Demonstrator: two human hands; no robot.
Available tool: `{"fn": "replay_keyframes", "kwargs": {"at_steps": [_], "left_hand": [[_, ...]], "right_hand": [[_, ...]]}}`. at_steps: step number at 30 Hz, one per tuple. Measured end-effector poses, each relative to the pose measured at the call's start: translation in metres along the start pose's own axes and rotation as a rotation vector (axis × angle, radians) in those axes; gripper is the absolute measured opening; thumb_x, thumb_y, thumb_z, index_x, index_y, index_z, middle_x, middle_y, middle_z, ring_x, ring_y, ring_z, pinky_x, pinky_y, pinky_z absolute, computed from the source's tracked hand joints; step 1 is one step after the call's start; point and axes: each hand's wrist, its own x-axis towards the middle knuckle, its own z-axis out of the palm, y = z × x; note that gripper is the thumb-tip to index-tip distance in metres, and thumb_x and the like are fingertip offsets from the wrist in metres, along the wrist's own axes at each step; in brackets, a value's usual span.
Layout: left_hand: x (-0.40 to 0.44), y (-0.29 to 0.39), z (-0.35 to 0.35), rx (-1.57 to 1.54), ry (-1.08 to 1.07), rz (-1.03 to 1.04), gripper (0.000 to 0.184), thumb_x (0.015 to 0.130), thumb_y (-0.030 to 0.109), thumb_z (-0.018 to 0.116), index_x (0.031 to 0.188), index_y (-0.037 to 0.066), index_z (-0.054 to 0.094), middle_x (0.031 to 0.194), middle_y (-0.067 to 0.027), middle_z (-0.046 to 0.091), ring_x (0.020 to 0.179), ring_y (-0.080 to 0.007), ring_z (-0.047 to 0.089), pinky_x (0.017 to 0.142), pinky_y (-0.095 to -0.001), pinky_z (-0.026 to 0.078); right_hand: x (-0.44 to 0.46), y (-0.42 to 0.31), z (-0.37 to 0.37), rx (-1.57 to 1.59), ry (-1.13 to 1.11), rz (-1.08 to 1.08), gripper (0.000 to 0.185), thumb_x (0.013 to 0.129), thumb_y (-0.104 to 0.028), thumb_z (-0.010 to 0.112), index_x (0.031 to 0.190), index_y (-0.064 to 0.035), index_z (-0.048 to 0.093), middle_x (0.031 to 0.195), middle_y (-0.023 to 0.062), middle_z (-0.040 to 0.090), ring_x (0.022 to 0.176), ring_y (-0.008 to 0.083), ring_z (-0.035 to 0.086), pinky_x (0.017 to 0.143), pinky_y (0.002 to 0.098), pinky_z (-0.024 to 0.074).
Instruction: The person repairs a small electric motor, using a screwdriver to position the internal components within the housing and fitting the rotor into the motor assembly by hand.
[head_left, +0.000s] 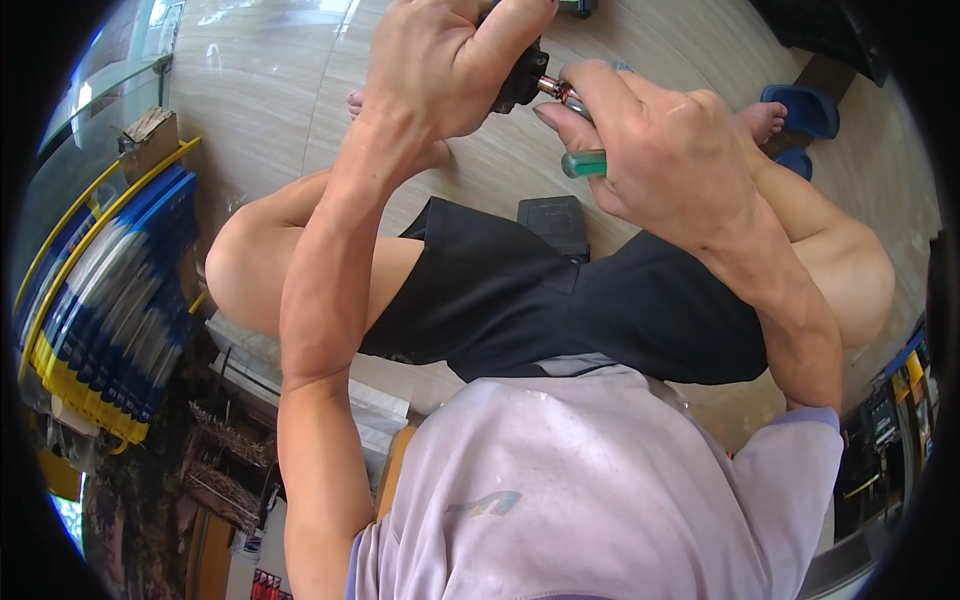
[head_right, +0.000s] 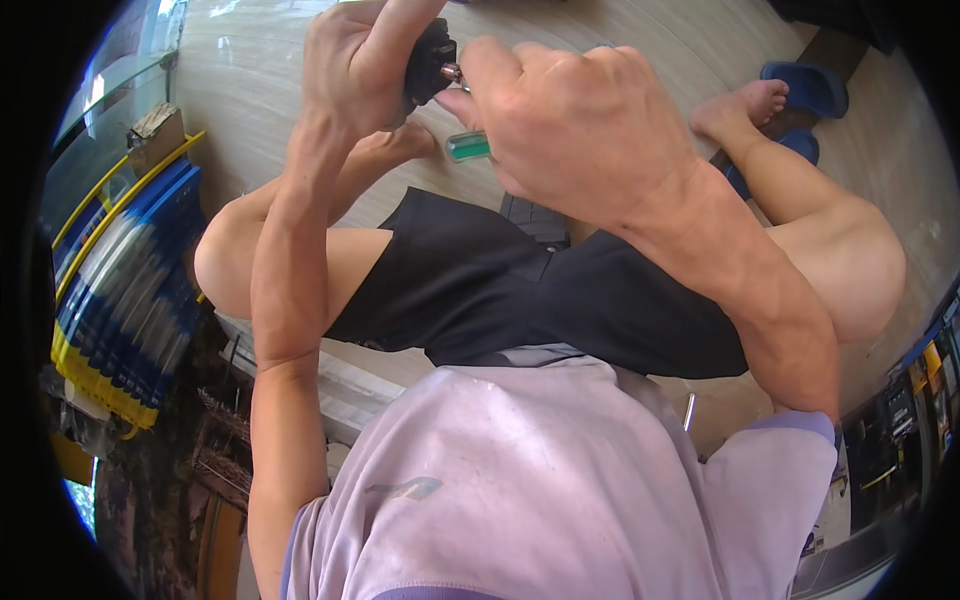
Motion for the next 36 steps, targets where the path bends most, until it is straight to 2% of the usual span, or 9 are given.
{"fn": "replay_keyframes", "kwargs": {"at_steps": [2,4,6,9,17,20,27,30,36], "left_hand": [[0.000,-0.010,-0.003,0.299,0.009,0.345,0.038,0.101,0.033,0.062,0.080,0.004,0.071,0.054,-0.0088,0.059,0.049,-0.0117,0.053,0.047,-0.0346,0.041],[0.001,-0.012,0.000,0.032,-0.049,0.130,0.037,0.101,0.034,0.062,0.082,0.004,0.071,0.055,-0.0095,0.060,0.048,-0.0121,0.053,0.046,-0.0345,0.040],[-0.002,-0.020,0.004,0.154,-0.024,0.196,0.050,0.101,0.049,0.052,0.075,0.011,0.070,0.055,-0.0128,0.061,0.054,-0.0347,0.061,0.052,-0.0442,0.046],[-0.010,-0.034,0.022,0.252,0.024,0.307,0.034,0.103,0.044,0.051,0.088,0.021,0.072,0.056,-0.0113,0.061,0.054,-0.0358,0.061,0.052,-0.0447,0.046],[-0.005,-0.022,0.015,0.130,-0.019,0.057,0.073,0.095,0.062,0.052,0.060,-0.001,0.064,0.053,-0.0174,0.058,0.053,-0.0361,0.059,0.057,-0.0444,0.049],[0.002,-0.026,0.013,0.153,-0.047,0.059,0.072,0.096,0.061,0.052,0.063,-0.001,0.066,0.055,-0.0177,0.059,0.053,-0.0368,0.060,0.058,-0.0439,0.049],[-0.001,-0.034,0.009,-0.180,-0.016,-0.198,0.068,0.094,0.056,0.059,0.064,-0.005,0.063,0.052,-0.0112,0.056,0.052,-0.0191,0.057,0.056,-0.0367,0.047],[-0.001,-0.035,0.009,-0.335,-0.028,-0.324,0.063,0.094,0.051,0.063,0.060,-0.002,0.060,0.054,-0.0046,0.054,0.052,-0.0109,0.050,0.053,-0.0320,0.044],[-0.002,-0.036,0.016,-0.488,-0.159,-0.319,0.060,0.095,0.050,0.063,0.061,0.000,0.061,0.057,-0.0032,0.056,0.053,-0.0095,0.051,0.052,-0.0298,0.042]], "right_hand": [[0.001,-0.003,-0.003,-0.026,-0.011,-0.003,0.033,0.093,-0.033,0.073,0.082,-0.0050,0.060,0.061,0.0096,0.064,0.051,0.0248,0.066,0.046,0.0338,0.0507],[0.000,-0.006,-0.006,-0.037,-0.033,0.000,0.033,0.093,-0.033,0.073,0.082,-0.0051,0.060,0.061,0.0095,0.064,0.051,0.0247,0.066,0.046,0.0339,0.0504],[-0.005,-0.007,-0.006,-0.020,-0.068,0.010,0.033,0.093,-0.033,0.074,0.082,-0.0051,0.060,0.061,0.0095,0.064,0.050,0.0249,0.066,0.045,0.0344,0.0501],[-0.012,-0.007,-0.002,0.010,-0.109,0.029,0.032,0.093,-0.031,0.074,0.082,-0.0048,0.060,0.062,0.0096,0.064,0.051,0.0253,0.066,0.045,0.0357,0.0498],[-0.015,-0.006,0.006,0.204,-0.044,0.118,0.029,0.093,-0.027,0.073,0.085,-0.0031,0.058,0.063,0.0121,0.064,0.057,0.0317,0.067,0.050,0.0392,0.0518],[-0.013,-0.003,0.006,0.203,-0.099,0.150,0.026,0.093,-0.024,0.073,0.087,-0.0026,0.059,0.068,0.0140,0.066,0.063,0.0331,0.069,0.055,0.0407,0.0534],[-0.007,0.004,-0.017,0.258,0.006,0.147,0.023,0.091,-0.021,0.076,0.098,-0.0022,0.063,0.089,0.0151,0.070,0.073,0.0321,0.071,0.062,0.0385,0.0546],[-0.005,0.008,-0.015,0.349,0.095,0.125,0.030,0.088,-0.027,0.080,0.097,-0.0033,0.065,0.082,0.0119,0.068,0.068,0.0294,0.069,0.061,0.0369,0.0535],[-0.003,0.009,-0.033,0.221,0.073,0.066,0.030,0.088,-0.027,0.083,0.100,-0.0021,0.071,0.079,0.0092,0.069,0.066,0.0212,0.067,0.060,0.0285,0.0513]]}}
